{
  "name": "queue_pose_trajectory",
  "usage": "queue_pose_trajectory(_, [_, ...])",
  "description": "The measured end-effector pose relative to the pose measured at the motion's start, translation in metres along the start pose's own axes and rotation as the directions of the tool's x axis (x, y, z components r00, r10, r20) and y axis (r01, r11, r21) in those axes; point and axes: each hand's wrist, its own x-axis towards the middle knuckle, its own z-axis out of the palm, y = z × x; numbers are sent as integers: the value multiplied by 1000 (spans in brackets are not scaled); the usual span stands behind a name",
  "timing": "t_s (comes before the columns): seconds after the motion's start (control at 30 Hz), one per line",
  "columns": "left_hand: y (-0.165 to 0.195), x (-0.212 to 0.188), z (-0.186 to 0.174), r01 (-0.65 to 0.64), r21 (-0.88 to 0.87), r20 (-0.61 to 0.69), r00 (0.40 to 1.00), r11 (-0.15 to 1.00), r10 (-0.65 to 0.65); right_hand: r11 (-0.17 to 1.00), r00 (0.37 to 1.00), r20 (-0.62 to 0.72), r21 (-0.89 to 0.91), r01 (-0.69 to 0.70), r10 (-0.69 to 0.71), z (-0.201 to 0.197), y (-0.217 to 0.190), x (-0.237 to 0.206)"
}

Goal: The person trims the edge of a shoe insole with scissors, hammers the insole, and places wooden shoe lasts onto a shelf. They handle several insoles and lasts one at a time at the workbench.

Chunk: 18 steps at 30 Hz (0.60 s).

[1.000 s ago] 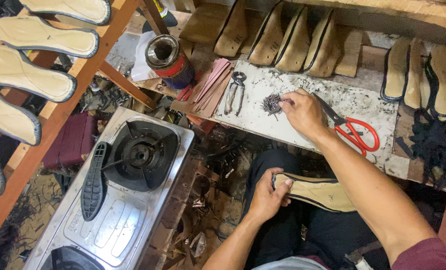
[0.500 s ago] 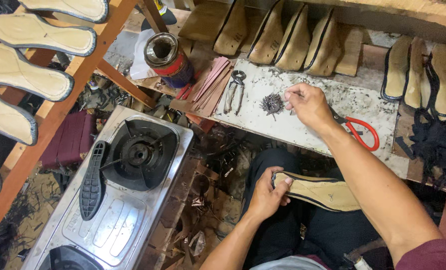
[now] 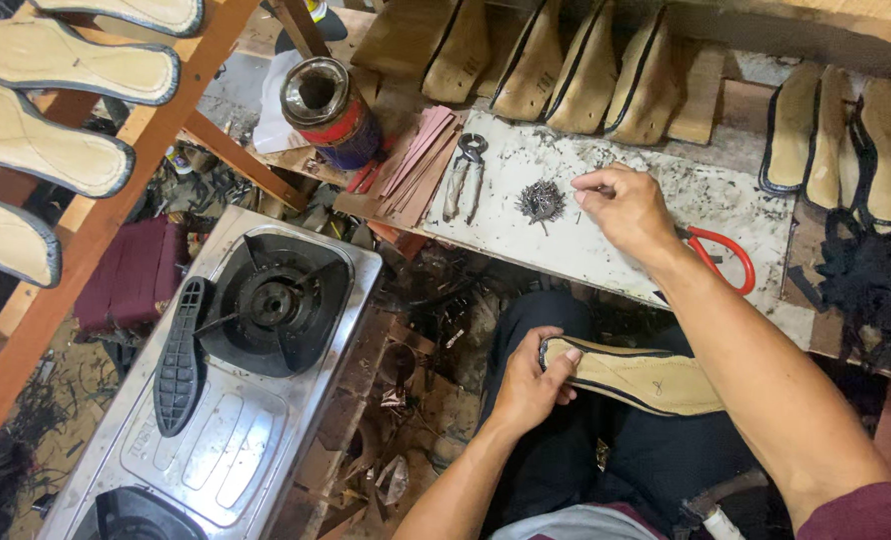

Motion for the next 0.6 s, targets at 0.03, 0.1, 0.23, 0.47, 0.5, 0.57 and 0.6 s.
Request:
queue_pose_trajectory(0.03, [0,1,0,5,6,-3,1000,1000,-5,994,996,8,61,-91,91,0,0,-1])
queue_pose_trajectory(0.1, [0,1,0,1,9,-3,1000,1000,-1,947,964,41,180,-267,264,1,-2,-3])
queue_pose_trajectory(0.23, [1,1,-1,-14,11,-8,1000,1000,15,889,940,100,305,-342,327,1,-10,-2])
queue_pose_trajectory(0.47, [2,3,-2,2,48,-21,1000,999,-1,814,963,-7,535,-224,270,2,-14,4])
queue_pose_trajectory(0.5, [2,2,-2,5,34,-18,1000,999,-4,806,965,-21,555,-207,262,3,-14,5])
queue_pose_trajectory(0.57, [3,3,-1,4,8,-14,1000,1000,-4,954,959,39,99,-284,282,6,-14,5])
queue_pose_trajectory(0.6, [3,3,-1,12,10,-15,1000,1000,-12,946,952,65,-145,-289,300,8,-14,5])
